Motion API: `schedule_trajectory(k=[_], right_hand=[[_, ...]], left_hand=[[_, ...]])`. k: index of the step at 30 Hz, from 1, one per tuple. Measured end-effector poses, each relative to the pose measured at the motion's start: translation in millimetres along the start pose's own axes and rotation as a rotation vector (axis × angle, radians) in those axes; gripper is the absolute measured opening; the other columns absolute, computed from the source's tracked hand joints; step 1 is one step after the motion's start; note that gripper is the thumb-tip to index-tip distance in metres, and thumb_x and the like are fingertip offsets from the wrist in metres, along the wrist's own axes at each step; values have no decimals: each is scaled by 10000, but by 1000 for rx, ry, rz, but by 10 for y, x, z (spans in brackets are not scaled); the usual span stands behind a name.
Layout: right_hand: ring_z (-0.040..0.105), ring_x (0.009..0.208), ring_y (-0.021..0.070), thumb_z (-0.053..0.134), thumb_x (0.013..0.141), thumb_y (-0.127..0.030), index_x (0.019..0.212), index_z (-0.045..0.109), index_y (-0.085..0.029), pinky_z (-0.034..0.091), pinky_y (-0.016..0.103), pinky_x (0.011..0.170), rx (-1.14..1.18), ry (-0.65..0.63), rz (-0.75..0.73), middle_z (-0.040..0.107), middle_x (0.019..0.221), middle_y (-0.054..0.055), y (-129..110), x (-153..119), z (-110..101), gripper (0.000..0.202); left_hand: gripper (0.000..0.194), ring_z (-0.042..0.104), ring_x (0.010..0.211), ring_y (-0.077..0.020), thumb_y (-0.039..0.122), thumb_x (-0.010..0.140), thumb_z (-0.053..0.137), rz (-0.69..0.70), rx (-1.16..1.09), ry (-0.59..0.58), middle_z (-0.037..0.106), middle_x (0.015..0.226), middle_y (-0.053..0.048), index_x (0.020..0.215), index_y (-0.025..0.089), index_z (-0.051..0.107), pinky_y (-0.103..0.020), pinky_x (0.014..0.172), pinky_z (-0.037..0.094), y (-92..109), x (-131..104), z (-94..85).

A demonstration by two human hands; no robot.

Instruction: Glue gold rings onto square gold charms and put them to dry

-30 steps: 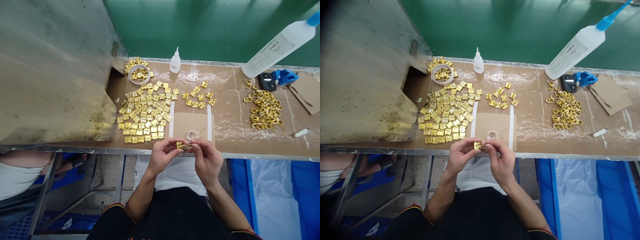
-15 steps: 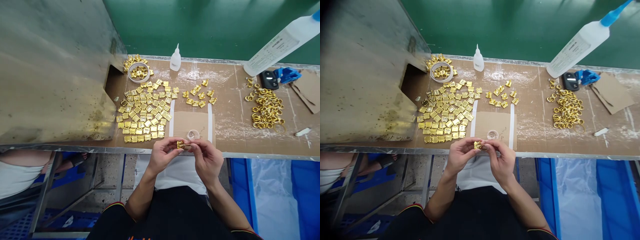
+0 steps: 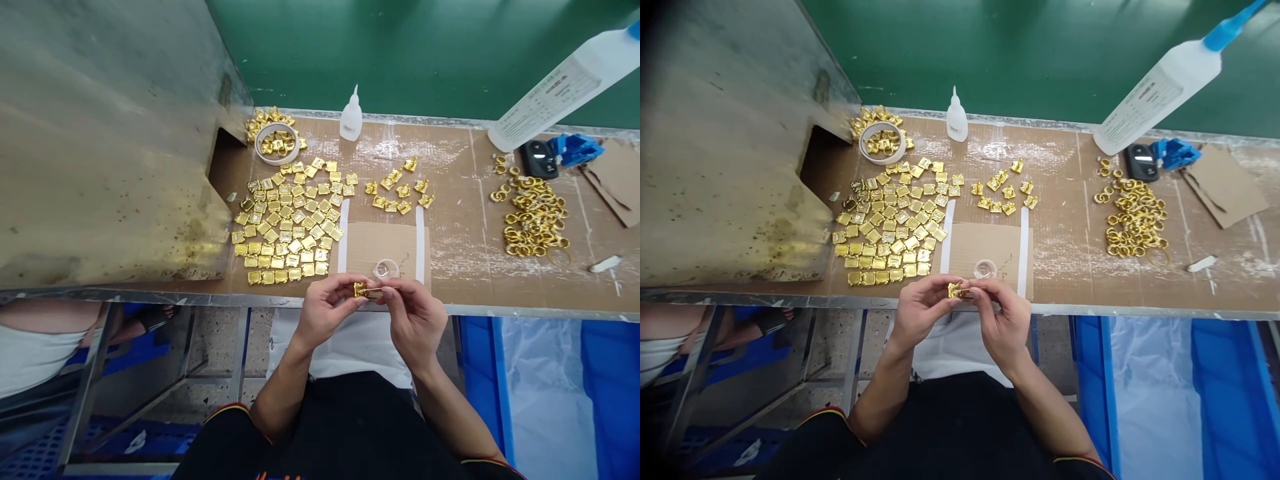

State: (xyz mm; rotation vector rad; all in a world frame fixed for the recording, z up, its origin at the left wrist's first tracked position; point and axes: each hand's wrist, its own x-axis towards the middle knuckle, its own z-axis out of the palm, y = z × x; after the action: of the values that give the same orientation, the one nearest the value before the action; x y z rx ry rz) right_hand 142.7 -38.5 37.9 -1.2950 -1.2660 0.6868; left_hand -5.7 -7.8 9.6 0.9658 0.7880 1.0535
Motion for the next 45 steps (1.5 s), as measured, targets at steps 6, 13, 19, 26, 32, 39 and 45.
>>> schedule_trajectory(k=[6,13,19,26,32,39,45], right_hand=[[786,730,159,645,998,-164,1013,736,-243,669,239,645,-1,7,-13,814,901,8,30,0,7,122],[766,701,146,628,1002,-153,1047,713,-250,656,240,643,-63,-7,-76,804,918,7,58,-15,-5,137],[757,676,149,603,1019,-171,1060,697,-248,649,247,607,-96,-19,-113,790,918,18,71,-19,-25,128],[748,662,139,581,1029,-174,1045,680,-240,644,225,581,-116,-35,-108,772,914,22,75,-21,-37,121],[750,690,146,570,1015,-136,1054,682,-254,637,219,560,-122,-77,-134,779,957,27,54,5,-56,167],[780,771,187,611,1007,-168,1032,705,-260,652,266,612,-112,-96,-139,799,936,36,62,19,-99,134],[753,873,221,666,968,-162,948,742,-255,644,376,780,-277,52,-235,774,914,45,180,251,-297,122]], left_hand=[[289,802,917,-216,294,818,847,-10,23,11,826,1023,-104,1062,152,787,-285,845,667,-3,-6,-4],[281,802,921,-213,286,823,842,-4,19,17,825,1024,-106,1065,154,786,-283,850,666,4,-9,-6],[263,802,910,-204,253,818,844,-15,7,24,827,1019,-99,1059,162,789,-270,835,665,3,-17,-1],[279,799,895,-204,278,811,852,-38,24,35,825,1019,-109,1054,154,792,-272,830,660,-6,-25,-15],[293,796,864,-195,299,808,853,-41,40,43,825,998,-104,1051,151,788,-264,806,661,-17,-25,-19],[304,797,895,-229,334,818,835,-30,97,45,822,1018,-126,1047,140,788,-313,835,666,-6,-21,-2],[252,782,878,-202,286,838,812,6,142,53,822,1046,-130,1048,147,793,-270,795,649,4,-11,0]])
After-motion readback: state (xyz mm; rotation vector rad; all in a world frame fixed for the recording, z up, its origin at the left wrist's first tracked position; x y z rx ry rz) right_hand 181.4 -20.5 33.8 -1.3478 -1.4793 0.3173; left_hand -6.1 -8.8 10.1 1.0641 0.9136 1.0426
